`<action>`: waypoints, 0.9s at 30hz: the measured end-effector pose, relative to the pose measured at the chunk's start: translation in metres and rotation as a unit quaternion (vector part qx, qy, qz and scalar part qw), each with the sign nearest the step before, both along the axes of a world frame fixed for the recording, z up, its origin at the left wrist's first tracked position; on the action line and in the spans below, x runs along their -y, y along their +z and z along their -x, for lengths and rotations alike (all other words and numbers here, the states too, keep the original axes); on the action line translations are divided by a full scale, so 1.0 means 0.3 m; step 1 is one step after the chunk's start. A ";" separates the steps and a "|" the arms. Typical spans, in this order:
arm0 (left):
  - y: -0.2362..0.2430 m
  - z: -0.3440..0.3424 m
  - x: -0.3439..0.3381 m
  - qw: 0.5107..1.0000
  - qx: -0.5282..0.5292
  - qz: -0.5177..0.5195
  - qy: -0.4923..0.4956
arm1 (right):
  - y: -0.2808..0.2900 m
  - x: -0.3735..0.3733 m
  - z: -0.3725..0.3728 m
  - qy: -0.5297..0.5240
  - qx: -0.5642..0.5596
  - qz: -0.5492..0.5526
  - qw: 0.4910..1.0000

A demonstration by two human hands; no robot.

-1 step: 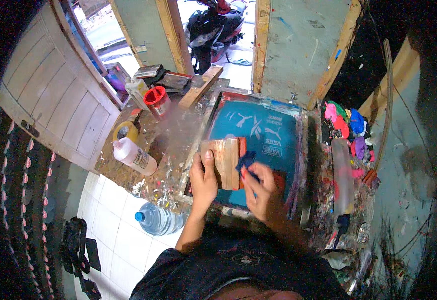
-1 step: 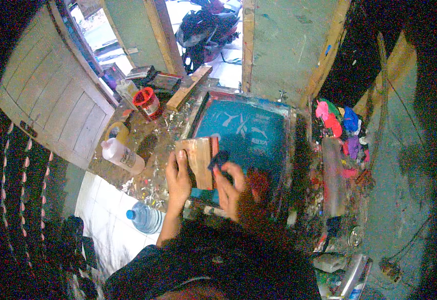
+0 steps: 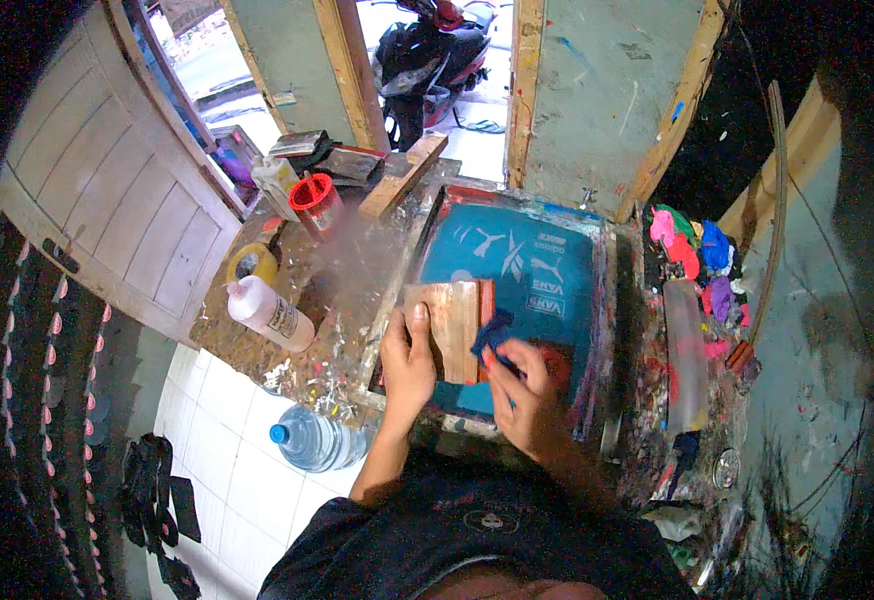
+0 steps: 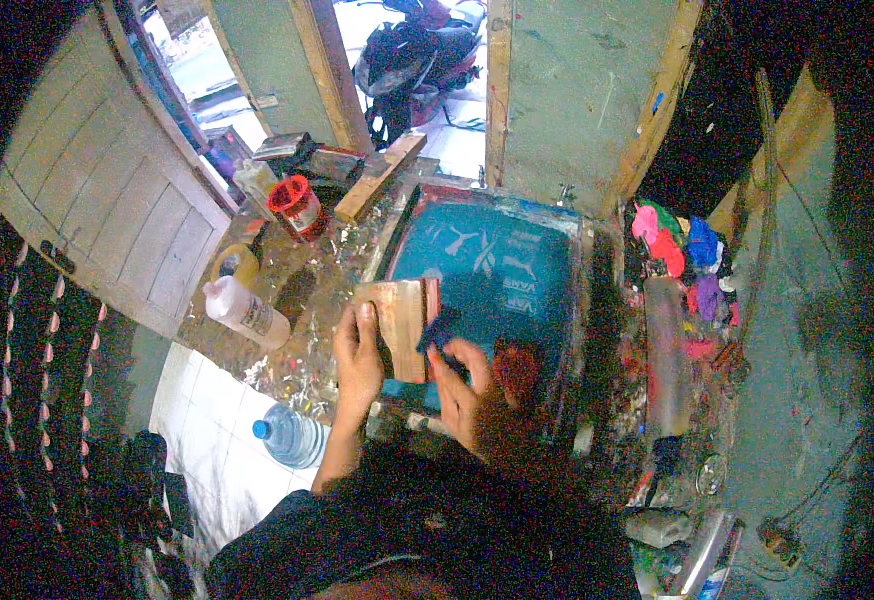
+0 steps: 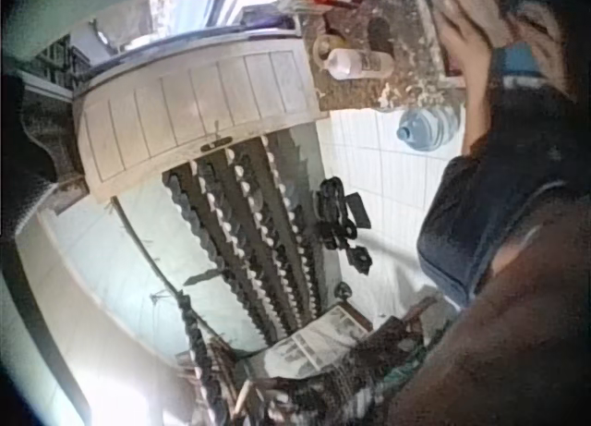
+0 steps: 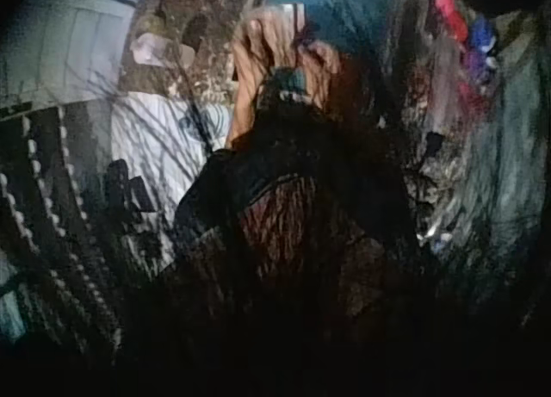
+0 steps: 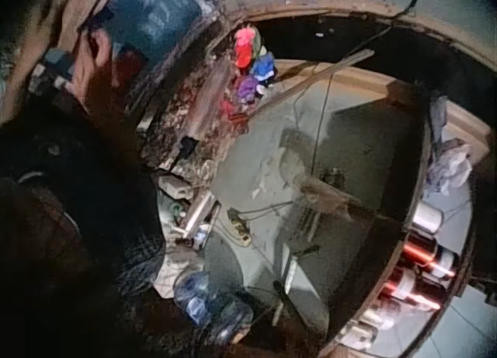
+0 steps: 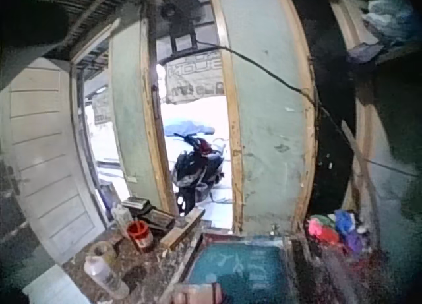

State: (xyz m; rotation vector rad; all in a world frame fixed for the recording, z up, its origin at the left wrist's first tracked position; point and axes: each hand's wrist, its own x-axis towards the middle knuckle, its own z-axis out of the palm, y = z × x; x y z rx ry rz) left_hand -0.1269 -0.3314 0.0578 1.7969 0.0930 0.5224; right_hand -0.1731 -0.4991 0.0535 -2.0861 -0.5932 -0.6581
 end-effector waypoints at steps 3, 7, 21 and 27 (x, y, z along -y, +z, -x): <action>-0.057 -0.007 0.032 0.996 -0.028 0.079 -0.023 | -0.025 0.044 0.016 -0.017 0.000 0.050 0.999; -0.037 -0.016 0.055 0.975 -0.087 0.194 -0.070 | 0.074 0.114 0.025 0.043 -0.052 -0.007 0.998; -0.323 -0.022 0.099 0.613 -0.192 0.701 -0.310 | 0.089 -0.099 -0.024 0.044 -0.035 -0.106 0.993; -0.292 -0.030 0.106 0.619 -0.190 0.624 -0.437 | 0.160 -0.064 -0.114 0.026 -0.027 -0.121 0.992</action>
